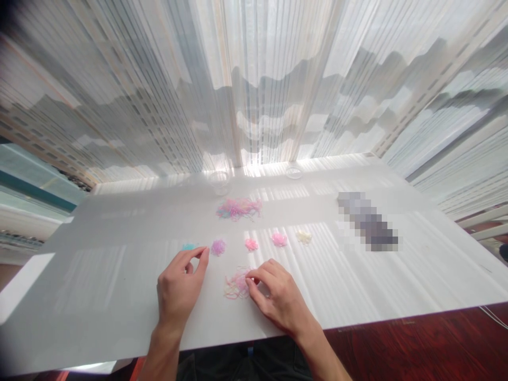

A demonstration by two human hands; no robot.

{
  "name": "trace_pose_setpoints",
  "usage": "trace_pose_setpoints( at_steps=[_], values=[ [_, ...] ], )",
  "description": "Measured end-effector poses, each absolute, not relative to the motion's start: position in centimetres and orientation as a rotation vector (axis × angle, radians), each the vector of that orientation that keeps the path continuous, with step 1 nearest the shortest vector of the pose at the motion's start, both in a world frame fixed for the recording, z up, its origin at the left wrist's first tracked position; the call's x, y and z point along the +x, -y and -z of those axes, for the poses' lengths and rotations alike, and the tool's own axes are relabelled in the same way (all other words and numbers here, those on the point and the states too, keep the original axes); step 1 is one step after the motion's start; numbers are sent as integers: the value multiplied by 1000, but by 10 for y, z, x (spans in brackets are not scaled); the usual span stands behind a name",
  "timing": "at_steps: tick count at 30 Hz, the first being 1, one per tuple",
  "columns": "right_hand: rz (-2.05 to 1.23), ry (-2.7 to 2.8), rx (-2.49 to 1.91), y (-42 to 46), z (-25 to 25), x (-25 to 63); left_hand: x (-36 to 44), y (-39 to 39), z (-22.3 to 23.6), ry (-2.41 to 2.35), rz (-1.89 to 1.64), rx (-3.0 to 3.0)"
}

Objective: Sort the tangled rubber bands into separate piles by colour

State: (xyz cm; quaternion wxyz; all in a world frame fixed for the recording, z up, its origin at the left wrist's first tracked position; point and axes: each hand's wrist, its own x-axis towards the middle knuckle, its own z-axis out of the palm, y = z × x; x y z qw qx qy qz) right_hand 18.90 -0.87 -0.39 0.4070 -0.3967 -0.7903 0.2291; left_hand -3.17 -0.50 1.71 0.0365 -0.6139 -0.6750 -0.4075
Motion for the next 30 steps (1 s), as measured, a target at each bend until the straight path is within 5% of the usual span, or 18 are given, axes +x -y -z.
trace_pose_setpoints(
  at_steps=[20,30],
  values=[
    [-581,2012,-1017,10,6,190,-26,-1,-12,2183,893,-1971],
    [-550,1968,-1045,9,3,189,-30,23,-15,2082,1023,-2197]
  ],
)
